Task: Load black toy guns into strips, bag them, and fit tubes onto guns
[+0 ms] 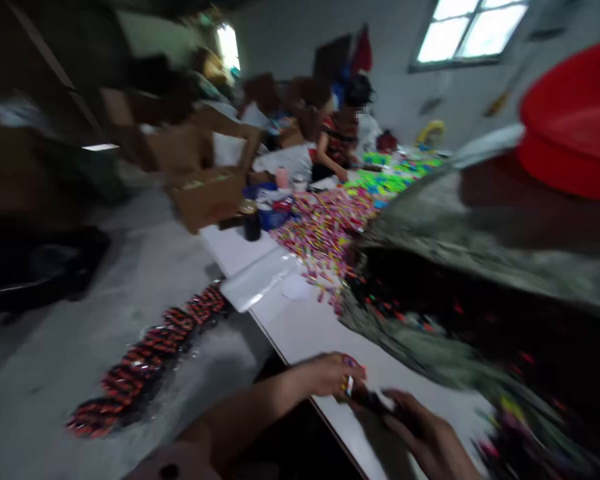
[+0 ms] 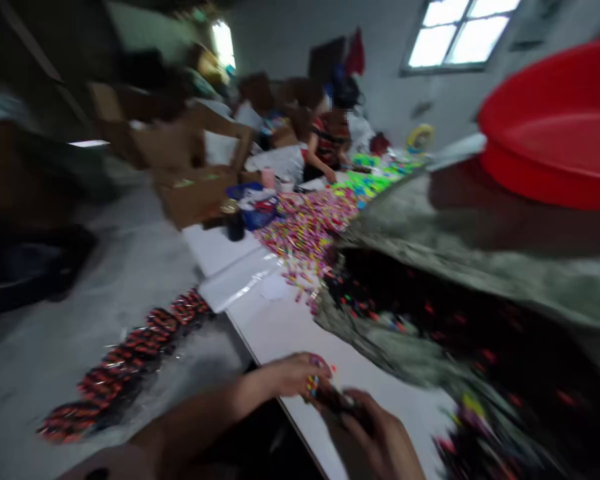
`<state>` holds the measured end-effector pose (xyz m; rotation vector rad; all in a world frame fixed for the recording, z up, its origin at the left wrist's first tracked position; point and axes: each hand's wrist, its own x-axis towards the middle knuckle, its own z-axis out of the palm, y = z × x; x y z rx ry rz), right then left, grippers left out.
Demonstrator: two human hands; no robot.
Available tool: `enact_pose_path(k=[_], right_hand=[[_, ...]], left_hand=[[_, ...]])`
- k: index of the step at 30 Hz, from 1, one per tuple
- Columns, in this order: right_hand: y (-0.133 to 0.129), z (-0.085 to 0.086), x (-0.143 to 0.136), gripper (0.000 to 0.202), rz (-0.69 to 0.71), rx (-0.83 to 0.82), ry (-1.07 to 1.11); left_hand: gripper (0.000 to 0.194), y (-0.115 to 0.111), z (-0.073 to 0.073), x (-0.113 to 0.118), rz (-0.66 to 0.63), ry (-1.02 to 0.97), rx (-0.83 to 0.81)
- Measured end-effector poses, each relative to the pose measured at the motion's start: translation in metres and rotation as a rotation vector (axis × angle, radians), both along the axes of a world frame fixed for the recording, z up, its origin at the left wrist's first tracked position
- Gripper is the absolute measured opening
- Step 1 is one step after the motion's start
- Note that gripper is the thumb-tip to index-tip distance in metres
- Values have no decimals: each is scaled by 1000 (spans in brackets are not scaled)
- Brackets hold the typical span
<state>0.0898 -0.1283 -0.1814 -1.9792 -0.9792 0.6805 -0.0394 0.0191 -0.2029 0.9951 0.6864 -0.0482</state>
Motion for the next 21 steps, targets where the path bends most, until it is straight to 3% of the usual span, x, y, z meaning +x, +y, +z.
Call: enact_pose_path(k=[1, 3, 6, 9, 12, 15, 18, 21], right_hand=[[-1, 12, -3, 26, 96, -75, 28], [2, 25, -2, 29, 170, -123, 30], [3, 19, 7, 33, 163, -101, 92], [-5, 0, 7, 50, -49, 127, 272], [-8, -19, -9, 49, -237, 293, 386], [-2, -30, -29, 38, -373, 286, 362], [3, -30, -38, 39, -593, 304, 272], [3, -24, -39, 35, -590, 300, 210]], left_hand=[[28, -4, 1, -3, 49, -5, -2], [30, -7, -3, -7, -12, -3, -52], [32, -10, -16, -7, -79, -18, 120], [31, -20, -20, -3, 49, -90, 208], [28, -29, -18, 5, 183, -142, 237], [25, -34, -17, 12, 118, -144, 333], [34, -33, -19, 10, 100, -149, 383], [42, -29, -19, 3, 56, -170, 377]])
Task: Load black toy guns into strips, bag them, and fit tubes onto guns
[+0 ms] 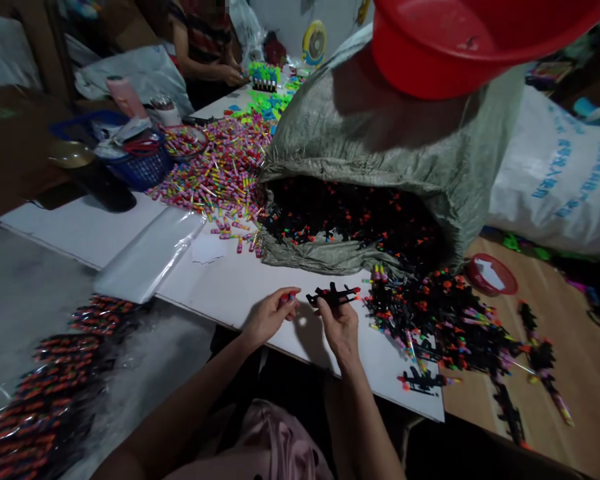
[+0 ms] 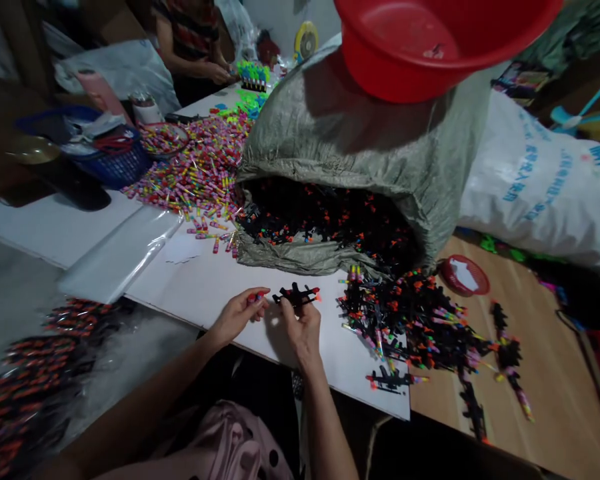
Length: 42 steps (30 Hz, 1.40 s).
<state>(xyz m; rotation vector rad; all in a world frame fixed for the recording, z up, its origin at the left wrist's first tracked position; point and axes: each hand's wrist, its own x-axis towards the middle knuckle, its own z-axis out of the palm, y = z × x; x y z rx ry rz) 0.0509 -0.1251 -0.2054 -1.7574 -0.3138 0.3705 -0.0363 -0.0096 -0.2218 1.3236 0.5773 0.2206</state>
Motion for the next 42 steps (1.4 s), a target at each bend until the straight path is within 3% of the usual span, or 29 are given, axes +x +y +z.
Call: enact_pose_path(k=[3, 7, 12, 19, 23, 26, 29, 34, 39, 42], right_hand=[[-1, 3, -4, 29, 64, -23, -25], [0, 8, -11, 28, 10, 31, 9], [-2, 14, -11, 24, 21, 31, 21], [-1, 9, -20, 24, -92, 67, 80], [-4, 12, -20, 25, -84, 69, 127], [-6, 8, -22, 28, -131, 43, 128], [-1, -1, -28, 28, -132, 47, 138], [-1, -6, -11, 23, -49, 179, 187], [-31, 5, 62, 36, -353, 329, -15], [-5, 2, 96, 27, -187, 152, -198]], left_hand=[[47, 1, 1, -4, -65, -13, 11], [54, -2, 2, -3, -49, -20, 18], [52, -2, 4, 0, -159, -31, 120], [54, -10, -5, -1, -175, -29, 162], [42, -11, -3, -4, -148, -24, 485], [38, -8, -5, -8, -252, -26, 773], [39, -9, -13, -13, -354, 6, 891], [39, -5, -19, -15, -284, 21, 722], [38, 16, -22, -10, -28, 66, 408], [27, 19, -26, -6, 79, 128, 338]])
